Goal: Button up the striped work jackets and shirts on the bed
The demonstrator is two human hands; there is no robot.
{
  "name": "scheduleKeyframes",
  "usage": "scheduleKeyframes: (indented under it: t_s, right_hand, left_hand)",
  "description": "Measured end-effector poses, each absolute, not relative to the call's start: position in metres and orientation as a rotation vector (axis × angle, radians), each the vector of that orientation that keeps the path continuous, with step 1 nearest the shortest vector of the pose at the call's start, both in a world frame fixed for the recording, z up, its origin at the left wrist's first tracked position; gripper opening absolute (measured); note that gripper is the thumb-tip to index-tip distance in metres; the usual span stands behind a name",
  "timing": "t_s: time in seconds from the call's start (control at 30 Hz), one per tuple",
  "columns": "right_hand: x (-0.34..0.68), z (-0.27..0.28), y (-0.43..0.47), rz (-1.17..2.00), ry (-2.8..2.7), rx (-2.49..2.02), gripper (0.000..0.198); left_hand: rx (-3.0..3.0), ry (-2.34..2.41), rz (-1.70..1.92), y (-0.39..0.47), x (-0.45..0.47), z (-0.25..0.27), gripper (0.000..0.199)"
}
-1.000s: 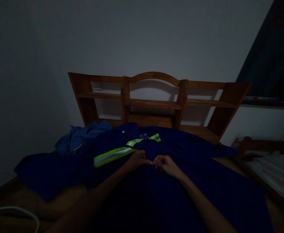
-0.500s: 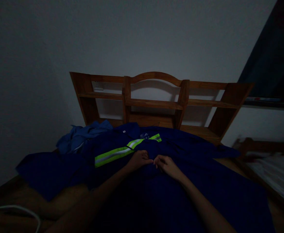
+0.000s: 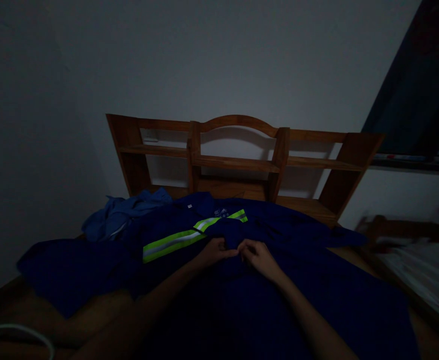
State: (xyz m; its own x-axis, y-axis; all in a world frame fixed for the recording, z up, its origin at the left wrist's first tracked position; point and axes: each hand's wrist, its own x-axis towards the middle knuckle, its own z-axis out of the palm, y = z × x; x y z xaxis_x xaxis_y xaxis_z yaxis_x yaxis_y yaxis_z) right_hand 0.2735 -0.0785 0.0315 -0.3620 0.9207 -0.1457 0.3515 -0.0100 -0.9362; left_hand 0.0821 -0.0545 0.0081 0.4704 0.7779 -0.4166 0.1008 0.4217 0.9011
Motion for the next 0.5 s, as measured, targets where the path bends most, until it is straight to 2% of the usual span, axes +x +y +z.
scheduleKeyframes:
  t_s: [0.23, 0.4, 0.5]
  right_hand:
    - [0.288, 0.064, -0.073, 1.229, -1.604, -1.455, 0.03]
    - [0.303, 0.103, -0.082, 1.094, -1.973, -1.494, 0.027]
    - [0.301, 0.106, -0.091, 0.997, -2.253, -1.515, 0.043]
  left_hand:
    - [1.176, 1.173, 0.583, -0.052, 0.083, 0.003, 0.031]
    - [1.312, 1.396, 0.841, -0.035, 0.07, 0.002, 0.022]
    - [1.278, 1.571, 1.049, -0.02, 0.053, 0.0, 0.019]
